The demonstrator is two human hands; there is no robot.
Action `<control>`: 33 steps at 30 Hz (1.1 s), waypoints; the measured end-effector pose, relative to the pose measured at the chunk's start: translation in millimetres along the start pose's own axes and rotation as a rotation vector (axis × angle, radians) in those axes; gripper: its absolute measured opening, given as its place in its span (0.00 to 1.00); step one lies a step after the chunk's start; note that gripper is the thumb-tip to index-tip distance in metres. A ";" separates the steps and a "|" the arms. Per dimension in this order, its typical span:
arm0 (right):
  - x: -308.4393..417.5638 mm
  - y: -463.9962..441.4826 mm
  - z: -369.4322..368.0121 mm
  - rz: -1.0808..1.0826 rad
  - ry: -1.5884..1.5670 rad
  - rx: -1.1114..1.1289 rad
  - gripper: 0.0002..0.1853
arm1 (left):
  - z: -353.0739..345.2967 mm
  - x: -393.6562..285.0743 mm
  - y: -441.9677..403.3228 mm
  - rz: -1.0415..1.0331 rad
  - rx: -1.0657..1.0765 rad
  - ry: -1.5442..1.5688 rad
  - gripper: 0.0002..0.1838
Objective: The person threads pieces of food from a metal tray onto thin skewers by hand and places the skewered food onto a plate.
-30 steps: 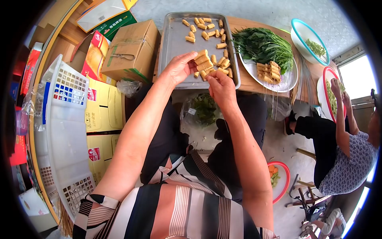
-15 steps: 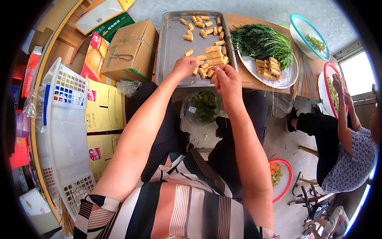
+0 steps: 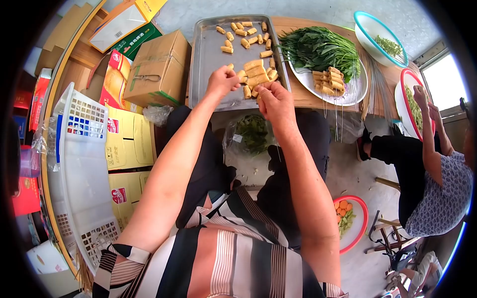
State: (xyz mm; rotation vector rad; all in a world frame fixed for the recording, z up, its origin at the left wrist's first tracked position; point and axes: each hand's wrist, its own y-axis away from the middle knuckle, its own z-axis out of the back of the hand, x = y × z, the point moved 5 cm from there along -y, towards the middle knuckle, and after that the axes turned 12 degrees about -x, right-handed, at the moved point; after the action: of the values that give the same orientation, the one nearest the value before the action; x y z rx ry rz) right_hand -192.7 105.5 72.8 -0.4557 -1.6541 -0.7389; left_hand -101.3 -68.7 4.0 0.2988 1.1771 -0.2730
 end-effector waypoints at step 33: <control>-2.2 8.0 -16.3 0.006 0.237 0.117 0.07 | 24.1 5.1 -4.3 0.423 0.215 0.891 0.14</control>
State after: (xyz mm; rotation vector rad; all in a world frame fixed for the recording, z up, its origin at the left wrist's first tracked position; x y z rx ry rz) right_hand -175.2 100.3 74.0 -0.2783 -1.4637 -0.6611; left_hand -80.2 -81.9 7.4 0.9059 1.9152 0.1355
